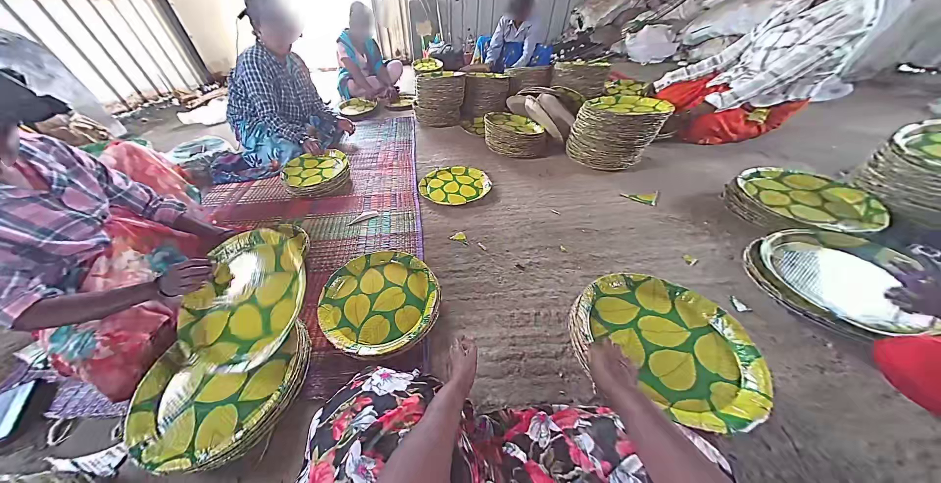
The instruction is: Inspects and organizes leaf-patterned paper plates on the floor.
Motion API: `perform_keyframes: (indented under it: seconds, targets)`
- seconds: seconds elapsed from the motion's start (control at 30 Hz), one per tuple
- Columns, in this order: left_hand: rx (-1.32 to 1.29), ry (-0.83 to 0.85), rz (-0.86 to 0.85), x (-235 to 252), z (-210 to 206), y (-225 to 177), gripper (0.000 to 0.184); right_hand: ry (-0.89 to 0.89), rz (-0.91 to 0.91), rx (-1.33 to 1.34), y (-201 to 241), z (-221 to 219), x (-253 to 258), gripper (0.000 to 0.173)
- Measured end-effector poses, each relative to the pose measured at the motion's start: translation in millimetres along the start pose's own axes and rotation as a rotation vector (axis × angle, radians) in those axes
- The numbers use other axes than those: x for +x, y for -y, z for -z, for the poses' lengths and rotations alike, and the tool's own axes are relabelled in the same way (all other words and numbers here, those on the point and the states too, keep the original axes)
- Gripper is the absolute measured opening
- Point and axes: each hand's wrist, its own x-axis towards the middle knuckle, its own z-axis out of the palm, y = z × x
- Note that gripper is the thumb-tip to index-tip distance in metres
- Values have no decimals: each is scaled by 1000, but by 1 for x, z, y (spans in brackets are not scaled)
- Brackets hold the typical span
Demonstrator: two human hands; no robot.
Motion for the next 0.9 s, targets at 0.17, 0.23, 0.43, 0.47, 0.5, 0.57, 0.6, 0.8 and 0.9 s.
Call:
perform_keyframes:
  seconds: [0.17, 0.23, 0.43, 0.47, 0.5, 0.57, 0.6, 0.8, 0.9]
  targets:
    - [149, 4, 33, -6, 7, -1, 50, -75, -15, 137, 5, 3, -1, 44]
    - [217, -13, 1, -9, 7, -5, 51, -190, 33, 151, 1, 6, -3, 42]
    - [712, -511, -675, -7, -7, 5, 64, -434, 686, 103, 14, -13, -16, 22]
    - [742, -519, -765, -7, -7, 5, 61, -286, 771, 29, 18, -18, -15, 23]
    - [790, -404, -738, -11, -6, 3, 57, -124, 806, -59, 23, -22, -12, 27]
    - [950, -6, -490, -11, -4, 6, 54, 78, 737, -217, 29, -29, -6, 33]
    - [1025, 175, -380, -6, -4, 16, 56, 115, 638, -247, 29, -30, -6, 40]
    - [1138, 422, -217, 0, -7, 28, 65, -166, 14, 47, 11, -6, -2, 53]
    - [1116, 404, -220, 2, -7, 25, 62, -39, -84, 58, 4, -1, 0, 35]
